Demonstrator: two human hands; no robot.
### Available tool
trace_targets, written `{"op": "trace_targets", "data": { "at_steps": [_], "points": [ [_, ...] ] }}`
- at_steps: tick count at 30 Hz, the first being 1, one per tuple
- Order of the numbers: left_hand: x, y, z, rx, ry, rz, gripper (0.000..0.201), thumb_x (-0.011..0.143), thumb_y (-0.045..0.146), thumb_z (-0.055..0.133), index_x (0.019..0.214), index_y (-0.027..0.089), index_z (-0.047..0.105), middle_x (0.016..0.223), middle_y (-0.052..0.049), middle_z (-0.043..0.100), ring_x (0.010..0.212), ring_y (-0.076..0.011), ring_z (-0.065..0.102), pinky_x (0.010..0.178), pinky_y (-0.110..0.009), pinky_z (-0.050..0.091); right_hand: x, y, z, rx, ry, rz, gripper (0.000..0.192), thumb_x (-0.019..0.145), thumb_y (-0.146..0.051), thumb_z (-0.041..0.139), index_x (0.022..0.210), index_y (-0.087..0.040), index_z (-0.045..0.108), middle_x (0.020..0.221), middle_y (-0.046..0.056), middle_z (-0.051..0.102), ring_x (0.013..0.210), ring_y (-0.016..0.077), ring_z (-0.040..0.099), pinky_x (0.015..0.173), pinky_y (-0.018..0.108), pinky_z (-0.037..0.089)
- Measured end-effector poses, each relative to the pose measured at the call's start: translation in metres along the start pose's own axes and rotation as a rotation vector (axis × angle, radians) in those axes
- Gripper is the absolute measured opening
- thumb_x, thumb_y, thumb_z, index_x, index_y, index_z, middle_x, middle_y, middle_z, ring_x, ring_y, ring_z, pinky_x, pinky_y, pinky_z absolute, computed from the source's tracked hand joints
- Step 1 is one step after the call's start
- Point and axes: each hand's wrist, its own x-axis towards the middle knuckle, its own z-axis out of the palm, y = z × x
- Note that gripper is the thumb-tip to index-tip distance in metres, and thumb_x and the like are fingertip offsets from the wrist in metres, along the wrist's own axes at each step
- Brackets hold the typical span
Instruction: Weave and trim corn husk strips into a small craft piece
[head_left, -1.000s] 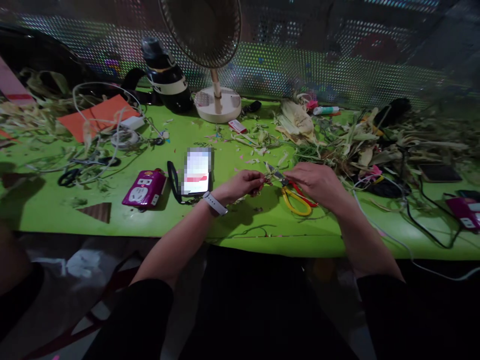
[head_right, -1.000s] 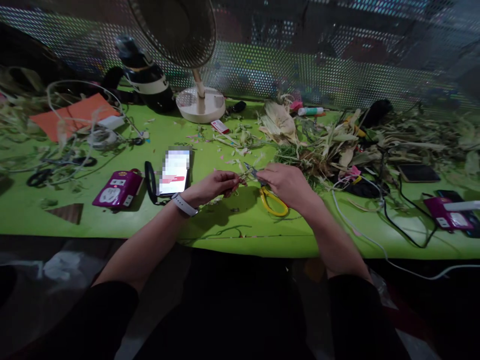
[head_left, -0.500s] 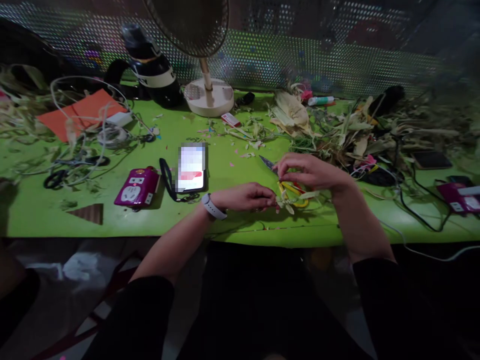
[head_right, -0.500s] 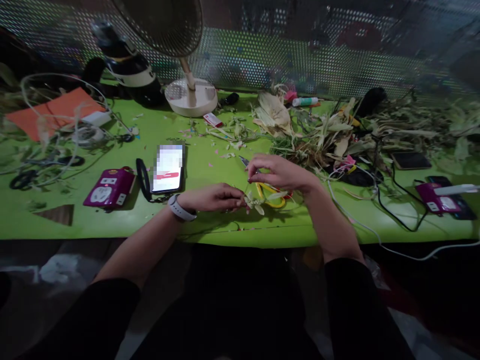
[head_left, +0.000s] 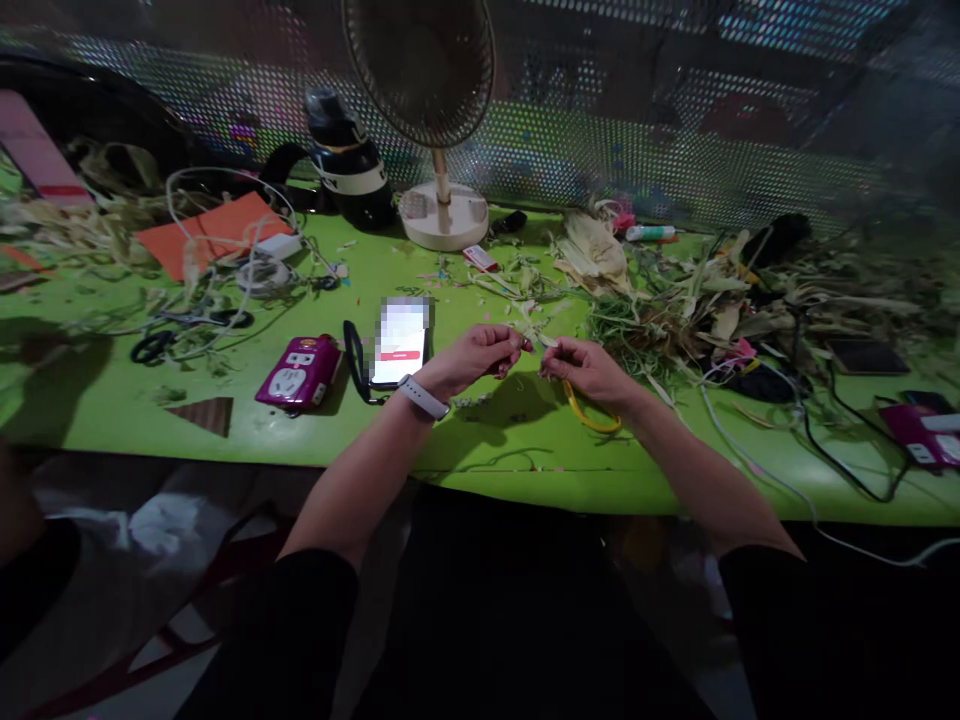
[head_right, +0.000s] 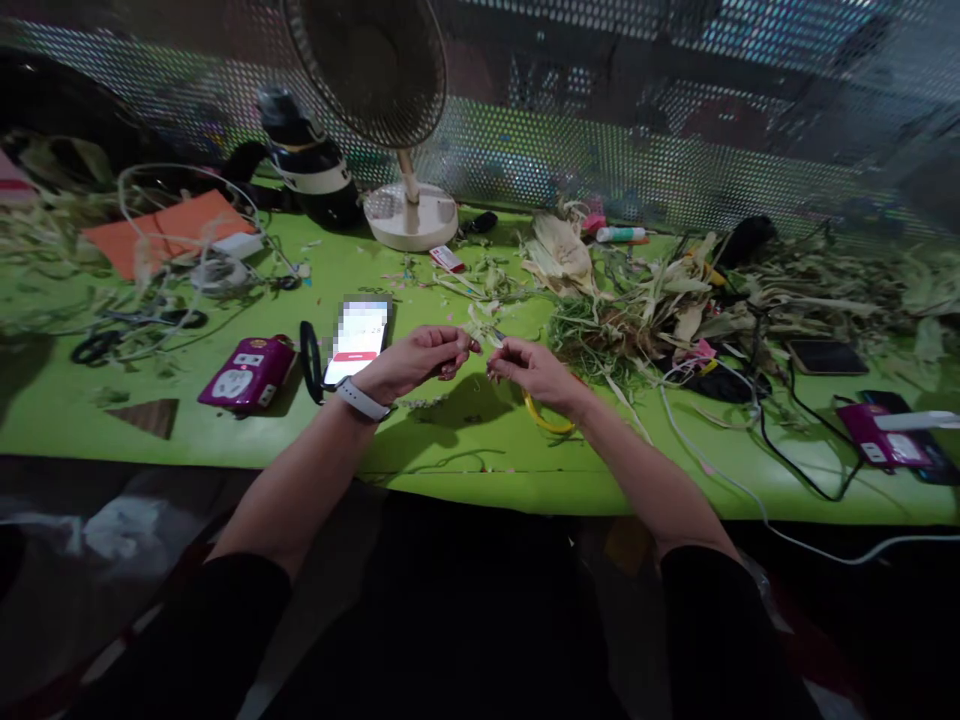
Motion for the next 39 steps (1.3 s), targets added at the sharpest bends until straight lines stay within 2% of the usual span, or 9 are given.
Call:
{"op": "trace_targets", "data": {
  "at_steps": [4,9,17,19,22,26,30,34,39],
  "points": [
    [0.002,-0.003,0.003,0.026,0.085,-0.006,0.02,0.088,0.019,0.062,0.07,0.013,0.055,0.061,0.003,0.055,0.047,-0.0017,0.043,0.049,-0.017,0.036,0.0,-0.001,0.009,-0.03,0.092,-0.049,0.043,0.076,-0.061,0.07,0.079,-0.02,0.059,0.072,0.0,0.061,0.069,0.0132,0.057,0.072,0.03,0.048],
    [0.005,-0.009,0.006,0.084,0.131,0.067,0.019,0.091,0.018,0.056,0.073,0.014,0.055,0.062,0.003,0.056,0.047,-0.0023,0.045,0.05,-0.016,0.039,-0.006,-0.002,0.012,-0.268,0.18,-0.176,0.036,0.088,-0.055,0.059,0.084,-0.02,0.06,0.075,0.001,0.062,0.07,0.0145,0.057,0.07,0.03,0.047],
    [0.005,-0.016,0.003,0.387,0.055,0.201,0.021,0.093,0.026,0.051,0.076,0.015,0.051,0.064,0.003,0.053,0.051,-0.005,0.048,0.053,-0.019,0.041,-0.008,0.003,0.008,-1.006,0.562,-0.601,0.021,0.098,-0.033,0.05,0.087,-0.023,0.064,0.095,0.007,0.063,0.094,0.0209,0.054,0.085,0.036,0.043],
    [0.004,-0.018,0.006,0.491,0.042,0.214,0.022,0.094,0.027,0.047,0.076,0.015,0.053,0.063,0.002,0.053,0.051,-0.0058,0.046,0.053,-0.019,0.04,-0.007,-0.001,0.004,-1.114,0.499,-0.667,0.019,0.098,-0.03,0.05,0.088,-0.023,0.065,0.099,0.007,0.064,0.1,0.0212,0.054,0.089,0.037,0.041],
    [0.002,-0.019,0.012,0.666,-0.027,0.268,0.017,0.091,0.022,0.048,0.081,0.015,0.06,0.063,0.002,0.055,0.053,-0.0071,0.045,0.055,-0.02,0.037,-0.007,-0.016,-0.007,-1.159,0.23,-0.635,0.02,0.099,-0.028,0.046,0.092,-0.024,0.065,0.102,0.007,0.065,0.106,0.0224,0.054,0.092,0.039,0.039],
    [-0.007,-0.014,0.019,0.701,-0.273,0.394,0.014,0.084,0.015,0.052,0.088,0.016,0.065,0.076,-0.003,0.062,0.064,-0.0091,0.051,0.063,-0.022,0.042,-0.003,-0.035,-0.03,-0.895,-0.032,-0.46,0.02,0.096,-0.033,0.052,0.086,-0.021,0.064,0.099,0.009,0.065,0.101,0.0234,0.055,0.095,0.043,0.039],
    [-0.016,-0.003,0.019,0.437,-0.424,0.281,0.022,0.093,0.033,0.05,0.089,0.016,0.063,0.07,-0.001,0.058,0.057,-0.0077,0.051,0.059,-0.021,0.044,0.004,-0.027,-0.037,-0.28,-0.316,-0.194,0.031,0.086,-0.05,0.063,0.08,-0.02,0.064,0.093,0.006,0.065,0.091,0.0196,0.06,0.085,0.036,0.047],
    [-0.011,-0.001,0.011,0.128,-0.121,0.237,0.033,0.09,0.048,0.058,0.083,0.016,0.057,0.065,0.002,0.051,0.052,-0.0051,0.045,0.05,-0.017,0.039,0.005,-0.009,-0.014,0.119,-0.206,0.034,0.039,0.076,-0.056,0.073,0.08,-0.019,0.061,0.07,0.0,0.062,0.066,0.0132,0.058,0.069,0.029,0.047],
    [0.001,-0.007,0.008,0.177,0.072,0.253,0.029,0.091,0.043,0.057,0.08,0.016,0.054,0.065,0.003,0.052,0.05,-0.0042,0.043,0.049,-0.017,0.037,-0.002,-0.007,0.021,0.371,0.156,0.099,0.047,0.064,-0.058,0.082,0.077,-0.021,0.056,0.057,-0.006,0.055,0.057,0.0102,0.053,0.061,0.025,0.044]
  ]
}}
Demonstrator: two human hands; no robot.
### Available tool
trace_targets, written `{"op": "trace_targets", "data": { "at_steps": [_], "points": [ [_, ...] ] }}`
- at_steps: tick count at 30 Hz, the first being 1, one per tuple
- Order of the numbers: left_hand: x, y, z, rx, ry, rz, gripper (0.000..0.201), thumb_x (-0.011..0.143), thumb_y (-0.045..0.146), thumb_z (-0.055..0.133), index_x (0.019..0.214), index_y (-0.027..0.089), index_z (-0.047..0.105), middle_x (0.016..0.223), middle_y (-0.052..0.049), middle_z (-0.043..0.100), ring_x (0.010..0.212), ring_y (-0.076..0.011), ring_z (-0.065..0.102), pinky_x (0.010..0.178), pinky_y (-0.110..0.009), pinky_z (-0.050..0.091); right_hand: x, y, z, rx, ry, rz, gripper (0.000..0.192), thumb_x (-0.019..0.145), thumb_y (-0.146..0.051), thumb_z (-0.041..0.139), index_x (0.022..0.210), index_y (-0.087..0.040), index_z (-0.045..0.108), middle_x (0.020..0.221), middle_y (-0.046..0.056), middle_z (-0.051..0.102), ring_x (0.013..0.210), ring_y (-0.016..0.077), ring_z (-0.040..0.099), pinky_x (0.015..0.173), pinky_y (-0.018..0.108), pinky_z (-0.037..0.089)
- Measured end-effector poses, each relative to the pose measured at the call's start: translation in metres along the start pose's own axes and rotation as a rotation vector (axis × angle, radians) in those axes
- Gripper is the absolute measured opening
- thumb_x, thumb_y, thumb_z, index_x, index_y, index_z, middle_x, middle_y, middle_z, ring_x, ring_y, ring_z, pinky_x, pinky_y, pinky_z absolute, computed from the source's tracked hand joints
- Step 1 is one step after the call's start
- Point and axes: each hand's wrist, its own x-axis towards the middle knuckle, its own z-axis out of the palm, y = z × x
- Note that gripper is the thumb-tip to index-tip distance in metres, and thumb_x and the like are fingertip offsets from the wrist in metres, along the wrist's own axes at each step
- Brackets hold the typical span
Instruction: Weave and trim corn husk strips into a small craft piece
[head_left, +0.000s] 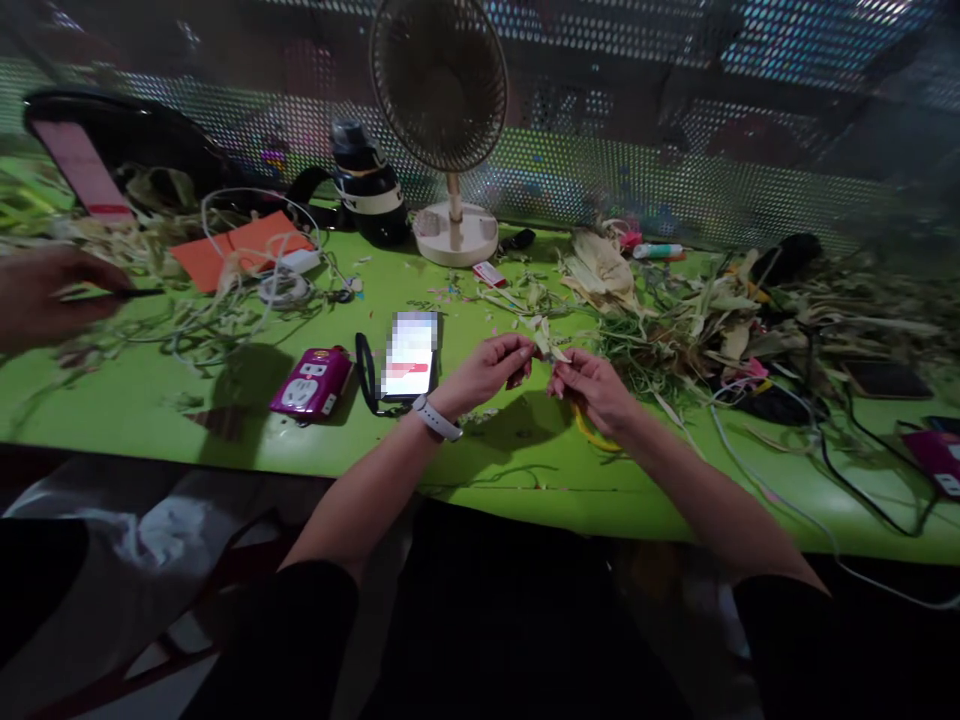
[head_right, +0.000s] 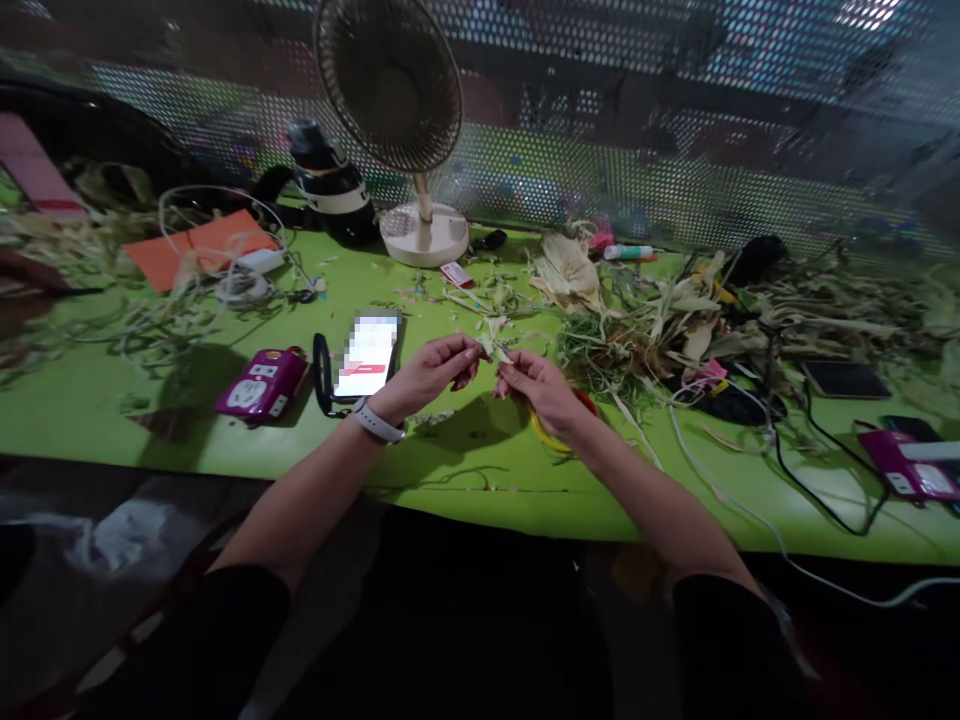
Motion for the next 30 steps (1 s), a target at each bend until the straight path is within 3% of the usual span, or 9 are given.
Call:
{"op": "trace_targets", "data": {
  "at_steps": [4,8,10,15,19,22,25,27,30],
  "points": [
    [-0.001,-0.005,0.009,0.201,0.118,0.098,0.02,0.094,0.035,0.052,0.084,0.017,0.053,0.065,0.004,0.051,0.053,-0.0064,0.045,0.055,-0.019,0.039,-0.006,0.006,0.018,0.076,0.076,0.064,0.049,0.061,-0.059,0.082,0.076,-0.021,0.054,0.058,-0.006,0.056,0.054,0.0096,0.052,0.052,0.022,0.037],
    [-0.003,-0.009,0.013,0.496,0.211,0.232,0.019,0.096,0.026,0.046,0.081,0.018,0.055,0.07,0.001,0.055,0.062,-0.0099,0.049,0.066,-0.023,0.041,-0.007,0.009,0.018,-0.007,0.093,-0.016,0.045,0.068,-0.061,0.076,0.078,-0.023,0.054,0.06,-0.005,0.058,0.058,0.0117,0.055,0.059,0.025,0.043],
    [-0.002,-0.013,0.012,0.613,0.197,0.286,0.018,0.096,0.022,0.044,0.085,0.018,0.057,0.078,-0.003,0.06,0.07,-0.0123,0.053,0.071,-0.026,0.043,-0.008,0.008,0.01,-0.221,0.103,-0.122,0.039,0.079,-0.06,0.067,0.081,-0.023,0.056,0.063,-0.002,0.059,0.061,0.0137,0.056,0.062,0.028,0.044],
    [-0.005,-0.021,0.009,0.834,0.025,0.278,0.029,0.089,0.008,0.04,0.109,0.015,0.059,0.094,-0.009,0.062,0.079,-0.0168,0.056,0.076,-0.031,0.047,-0.012,0.0,-0.006,-1.168,0.206,-0.552,0.024,0.098,-0.033,0.046,0.087,-0.021,0.064,0.079,0.008,0.064,0.076,0.02,0.054,0.071,0.034,0.04],
    [-0.009,-0.022,0.015,0.943,-0.102,0.239,0.036,0.087,0.004,0.039,0.115,0.014,0.059,0.095,-0.009,0.062,0.077,-0.0163,0.056,0.077,-0.031,0.048,-0.009,-0.014,-0.01,-1.485,0.193,-0.681,0.027,0.098,-0.023,0.042,0.089,-0.021,0.067,0.093,0.011,0.065,0.095,0.025,0.053,0.085,0.039,0.037],
    [-0.011,-0.018,0.019,0.917,-0.21,0.279,0.036,0.089,0.006,0.039,0.118,0.013,0.058,0.096,-0.01,0.062,0.079,-0.0165,0.057,0.079,-0.03,0.048,-0.003,-0.033,-0.021,-1.388,0.08,-0.588,0.022,0.096,-0.029,0.05,0.086,-0.02,0.068,0.096,0.011,0.064,0.097,0.0251,0.053,0.088,0.041,0.036],
    [-0.012,-0.011,0.019,0.781,-0.258,0.34,0.032,0.09,0.007,0.041,0.114,0.015,0.059,0.092,-0.008,0.063,0.078,-0.0152,0.057,0.078,-0.028,0.048,0.003,-0.046,-0.035,-1.045,-0.168,-0.412,0.019,0.089,-0.035,0.059,0.082,-0.02,0.067,0.086,0.005,0.062,0.086,0.02,0.056,0.081,0.035,0.04],
    [-0.011,-0.005,0.017,0.668,-0.191,0.334,0.025,0.092,0.011,0.042,0.108,0.017,0.06,0.086,-0.006,0.062,0.073,-0.013,0.055,0.074,-0.026,0.047,0.008,-0.044,-0.039,-0.799,-0.191,-0.274,0.022,0.084,-0.041,0.064,0.08,-0.019,0.066,0.081,0.002,0.062,0.078,0.017,0.055,0.077,0.033,0.041],
    [-0.01,0.0,0.015,0.461,-0.006,0.231,0.017,0.097,0.022,0.042,0.098,0.017,0.059,0.073,-0.001,0.058,0.062,-0.0092,0.051,0.064,-0.022,0.045,0.014,-0.025,-0.032,-0.418,-0.093,-0.117,0.034,0.073,-0.052,0.074,0.074,-0.019,0.063,0.072,-0.001,0.06,0.069,0.0138,0.052,0.07,0.029,0.042]
  ]
}}
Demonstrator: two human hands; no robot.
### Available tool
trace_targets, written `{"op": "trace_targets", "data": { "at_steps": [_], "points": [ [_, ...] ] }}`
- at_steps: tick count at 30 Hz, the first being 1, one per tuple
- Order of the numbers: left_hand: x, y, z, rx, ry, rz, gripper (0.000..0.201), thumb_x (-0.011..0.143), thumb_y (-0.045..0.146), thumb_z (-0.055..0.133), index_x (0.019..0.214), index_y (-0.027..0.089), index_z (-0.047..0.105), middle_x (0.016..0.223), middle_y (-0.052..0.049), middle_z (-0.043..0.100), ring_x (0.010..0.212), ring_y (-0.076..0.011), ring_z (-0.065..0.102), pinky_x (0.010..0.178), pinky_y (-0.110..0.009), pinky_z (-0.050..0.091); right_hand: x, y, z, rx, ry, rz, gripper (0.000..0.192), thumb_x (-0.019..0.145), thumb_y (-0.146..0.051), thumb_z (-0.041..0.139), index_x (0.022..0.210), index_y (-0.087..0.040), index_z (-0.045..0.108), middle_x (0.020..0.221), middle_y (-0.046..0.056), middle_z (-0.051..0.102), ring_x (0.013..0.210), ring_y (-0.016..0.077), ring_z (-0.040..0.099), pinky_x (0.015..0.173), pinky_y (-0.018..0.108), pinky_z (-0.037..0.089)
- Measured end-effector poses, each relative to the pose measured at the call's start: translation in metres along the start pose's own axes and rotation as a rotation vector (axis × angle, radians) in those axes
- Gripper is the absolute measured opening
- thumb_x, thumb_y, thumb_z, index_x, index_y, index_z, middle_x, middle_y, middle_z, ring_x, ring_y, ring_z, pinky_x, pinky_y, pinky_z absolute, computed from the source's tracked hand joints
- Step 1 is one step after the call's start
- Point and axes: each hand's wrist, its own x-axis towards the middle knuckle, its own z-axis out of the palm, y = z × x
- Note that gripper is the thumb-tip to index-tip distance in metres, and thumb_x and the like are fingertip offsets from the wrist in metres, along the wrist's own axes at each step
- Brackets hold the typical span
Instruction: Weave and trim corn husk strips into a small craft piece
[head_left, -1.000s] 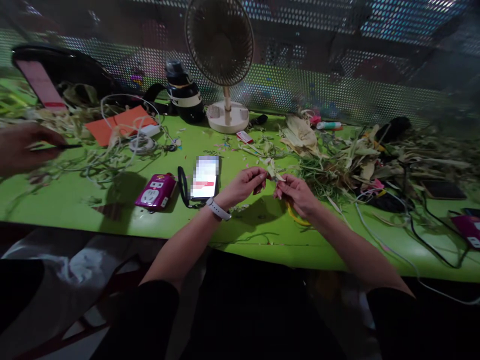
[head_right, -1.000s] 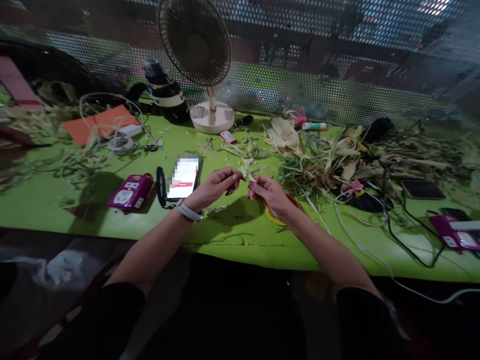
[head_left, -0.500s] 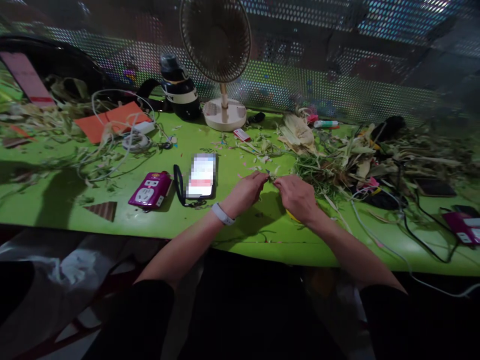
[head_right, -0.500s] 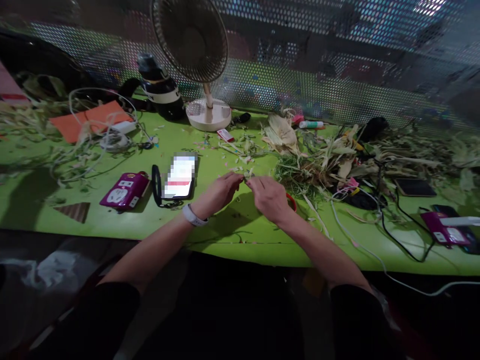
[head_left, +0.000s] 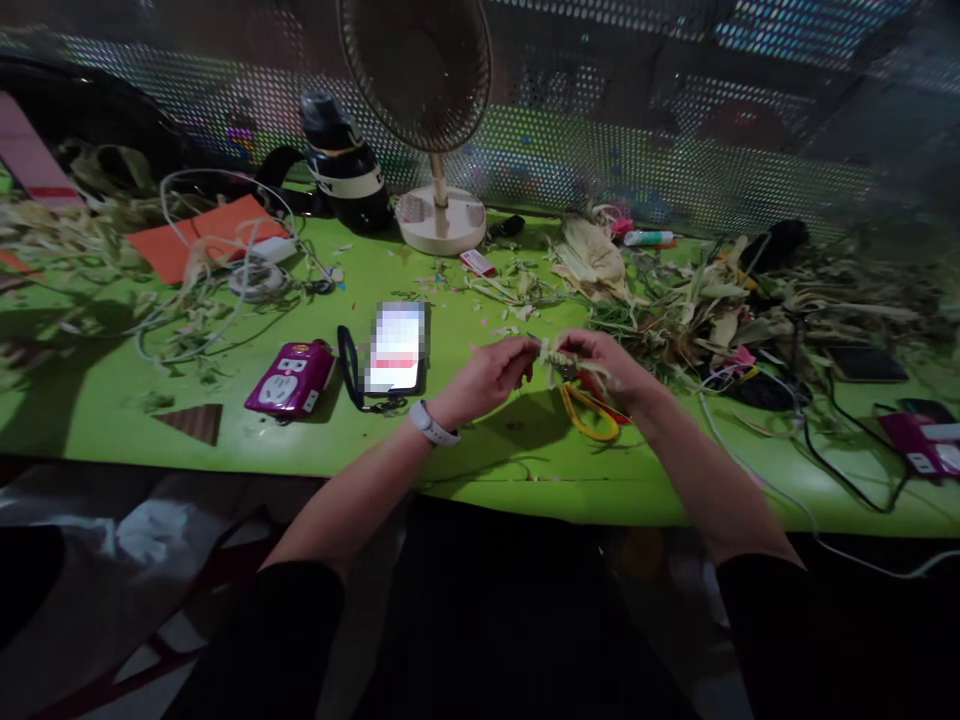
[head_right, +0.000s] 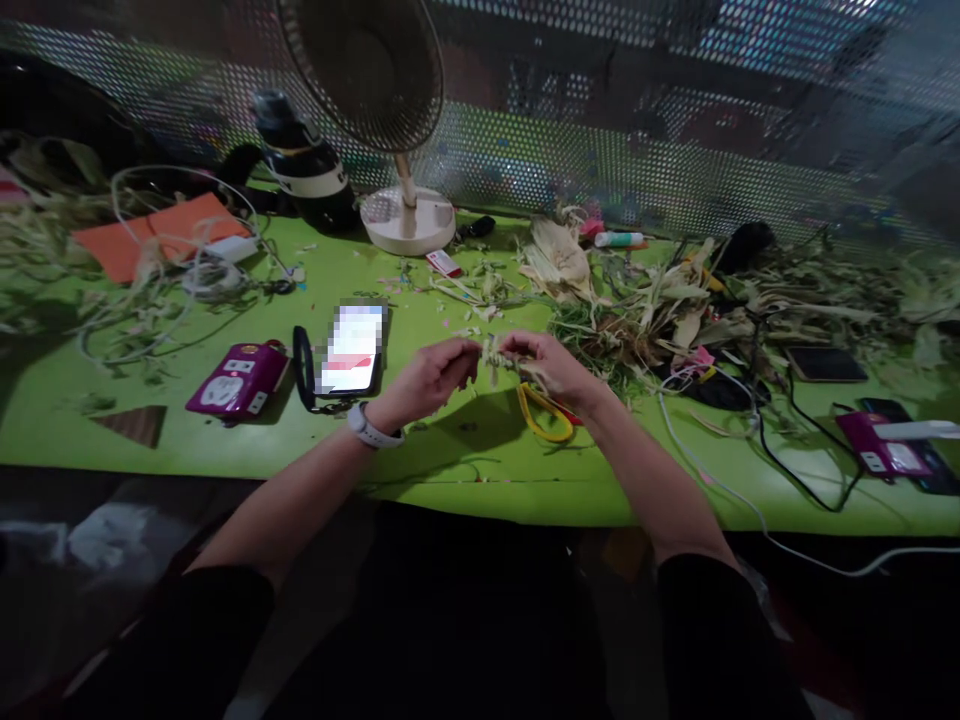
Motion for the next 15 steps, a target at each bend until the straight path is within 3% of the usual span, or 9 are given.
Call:
{"op": "trace_targets", "data": {
  "at_steps": [4,8,12,15],
  "points": [
    [0.002,-0.002,0.003,-0.192,0.15,-0.187,0.012,0.095,0.027,0.049,0.091,0.017,0.055,0.069,0.001,0.058,0.053,-0.0065,0.05,0.056,-0.019,0.042,0.005,0.019,0.029,0.307,0.171,0.1,0.048,0.049,-0.056,0.087,0.067,-0.019,0.06,0.066,-0.002,0.058,0.065,0.0125,0.049,0.061,0.027,0.038],
    [0.004,-0.005,0.011,-0.179,0.237,-0.236,0.007,0.093,0.021,0.051,0.088,0.018,0.055,0.068,0.003,0.059,0.052,-0.0063,0.052,0.057,-0.02,0.043,0.005,0.025,0.047,0.423,0.175,0.176,0.05,0.049,-0.055,0.087,0.072,-0.02,0.061,0.068,-0.003,0.058,0.061,0.0103,0.045,0.057,0.025,0.035],
    [0.006,-0.009,0.017,-0.215,0.311,-0.286,0.005,0.09,0.016,0.053,0.087,0.017,0.056,0.067,0.004,0.057,0.051,-0.0057,0.05,0.057,-0.02,0.043,0.005,0.027,0.052,0.349,0.219,0.113,0.048,0.059,-0.06,0.081,0.075,-0.02,0.061,0.069,-0.002,0.058,0.064,0.0108,0.047,0.061,0.026,0.038],
    [0.008,-0.011,0.018,-0.372,0.333,-0.39,0.005,0.09,0.016,0.053,0.086,0.017,0.055,0.068,0.004,0.058,0.052,-0.0051,0.052,0.057,-0.019,0.045,0.003,0.026,0.049,0.122,0.265,0.022,0.043,0.071,-0.061,0.072,0.079,-0.02,0.062,0.077,0.0,0.063,0.073,0.0142,0.053,0.071,0.029,0.044]
  ]
}}
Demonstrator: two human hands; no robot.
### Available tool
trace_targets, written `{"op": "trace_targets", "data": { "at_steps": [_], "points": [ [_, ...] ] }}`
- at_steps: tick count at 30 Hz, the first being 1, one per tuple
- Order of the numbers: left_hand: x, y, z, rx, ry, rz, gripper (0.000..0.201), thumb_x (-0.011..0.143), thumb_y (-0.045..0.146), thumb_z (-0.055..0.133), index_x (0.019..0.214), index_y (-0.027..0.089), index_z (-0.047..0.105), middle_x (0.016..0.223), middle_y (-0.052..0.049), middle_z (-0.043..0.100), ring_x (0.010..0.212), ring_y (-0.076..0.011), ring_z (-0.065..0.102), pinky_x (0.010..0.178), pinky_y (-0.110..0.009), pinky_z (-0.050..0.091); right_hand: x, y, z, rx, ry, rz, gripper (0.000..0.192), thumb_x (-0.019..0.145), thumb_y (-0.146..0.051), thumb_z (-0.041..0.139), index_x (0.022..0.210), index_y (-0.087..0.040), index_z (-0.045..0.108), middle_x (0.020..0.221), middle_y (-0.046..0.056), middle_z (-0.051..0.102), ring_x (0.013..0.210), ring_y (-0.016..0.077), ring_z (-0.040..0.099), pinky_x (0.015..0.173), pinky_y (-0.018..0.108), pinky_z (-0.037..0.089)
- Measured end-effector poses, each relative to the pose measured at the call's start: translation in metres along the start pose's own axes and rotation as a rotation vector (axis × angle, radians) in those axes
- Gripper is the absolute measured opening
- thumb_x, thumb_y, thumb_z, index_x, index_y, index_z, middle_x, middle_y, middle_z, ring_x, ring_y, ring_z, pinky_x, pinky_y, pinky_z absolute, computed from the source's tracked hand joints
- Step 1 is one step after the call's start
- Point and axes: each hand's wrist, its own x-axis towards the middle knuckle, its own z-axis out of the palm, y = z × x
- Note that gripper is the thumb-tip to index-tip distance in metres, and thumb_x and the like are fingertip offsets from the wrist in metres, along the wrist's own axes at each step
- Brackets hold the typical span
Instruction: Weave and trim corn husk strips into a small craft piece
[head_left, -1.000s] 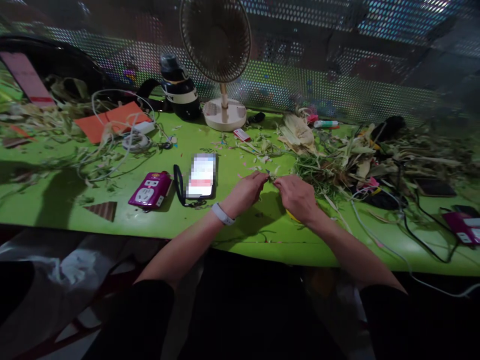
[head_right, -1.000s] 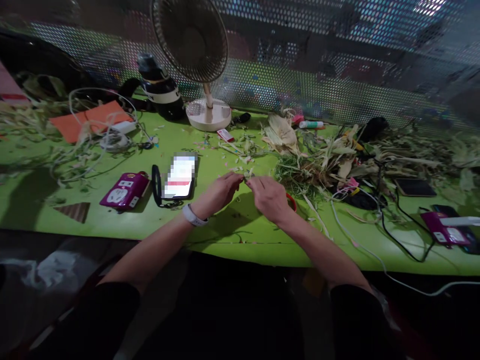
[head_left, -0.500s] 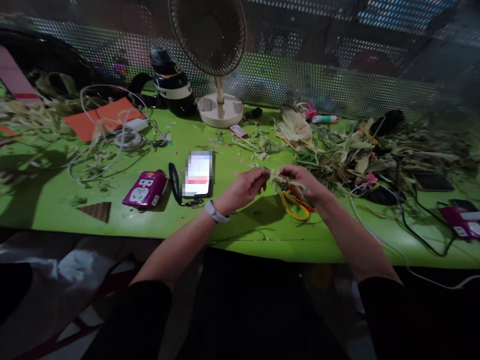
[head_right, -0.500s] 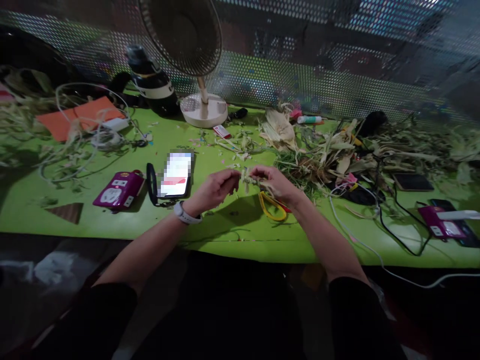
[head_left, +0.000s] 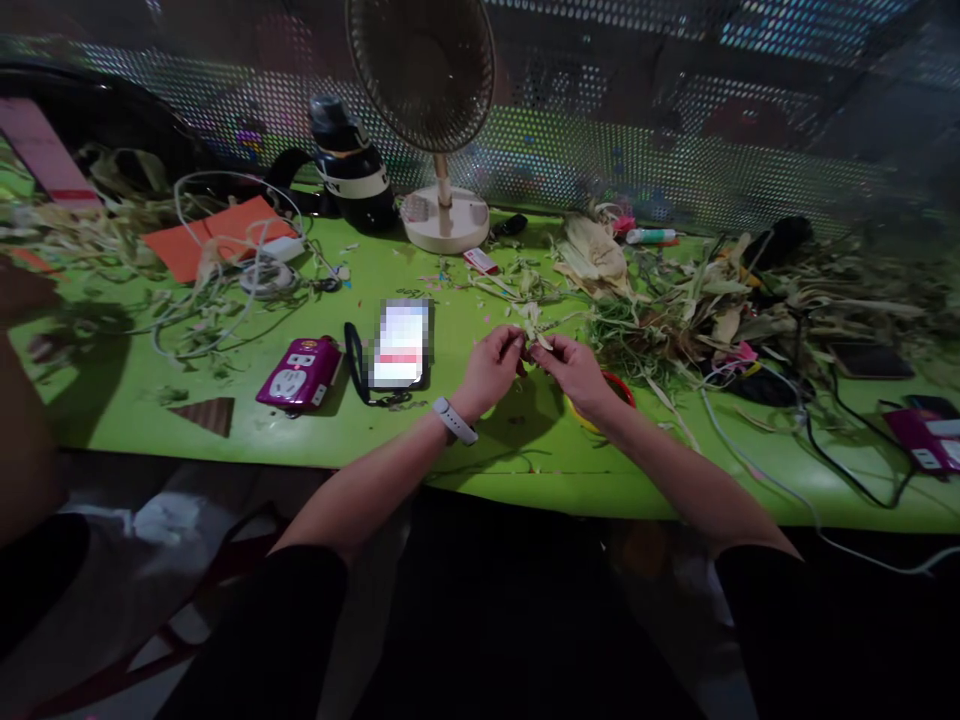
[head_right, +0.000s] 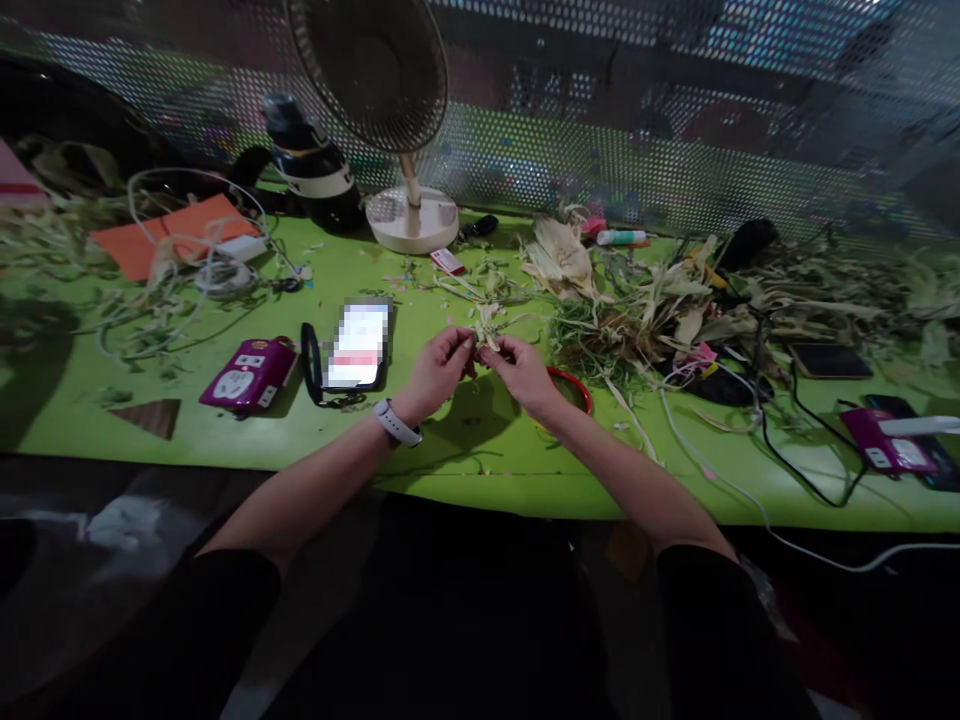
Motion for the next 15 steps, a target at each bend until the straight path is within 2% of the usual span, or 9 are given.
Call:
{"op": "trace_targets", "data": {
  "at_steps": [4,7,11,15],
  "points": [
    [0.003,0.002,-0.003,-0.279,-0.011,-0.229,0.007,0.09,0.019,0.056,0.086,0.017,0.051,0.074,0.003,0.064,0.061,-0.0061,0.062,0.067,-0.021,0.051,-0.006,-0.004,-0.007,-0.432,0.06,-0.285,0.028,0.089,-0.047,0.059,0.082,-0.02,0.062,0.085,0.005,0.062,0.084,0.0189,0.055,0.081,0.035,0.045],
    [0.003,0.005,-0.005,-0.366,0.022,-0.281,0.008,0.088,0.018,0.06,0.086,0.017,0.052,0.078,0.002,0.068,0.069,-0.0067,0.066,0.075,-0.022,0.051,-0.01,-0.005,-0.008,-0.589,0.082,-0.421,0.023,0.093,-0.039,0.052,0.084,-0.02,0.061,0.086,0.007,0.061,0.087,0.0202,0.057,0.083,0.036,0.046],
    [0.002,0.005,-0.003,-0.391,0.078,-0.245,0.002,0.088,0.017,0.059,0.086,0.017,0.058,0.083,0.0,0.069,0.085,-0.0098,0.069,0.082,-0.023,0.049,-0.011,-0.002,-0.007,-0.6,0.169,-0.43,0.021,0.092,-0.041,0.054,0.09,-0.021,0.058,0.089,0.006,0.063,0.077,0.0174,0.057,0.073,0.034,0.049],
    [0.002,-0.002,0.0,-0.37,0.094,-0.148,0.003,0.086,0.018,0.061,0.085,0.017,0.064,0.089,-0.002,0.071,0.093,-0.0124,0.066,0.092,-0.028,0.047,-0.01,0.001,-0.007,-0.514,0.224,-0.374,0.031,0.085,-0.045,0.062,0.102,-0.02,0.054,0.096,0.007,0.064,0.071,0.0157,0.058,0.065,0.033,0.05]
  ]
}}
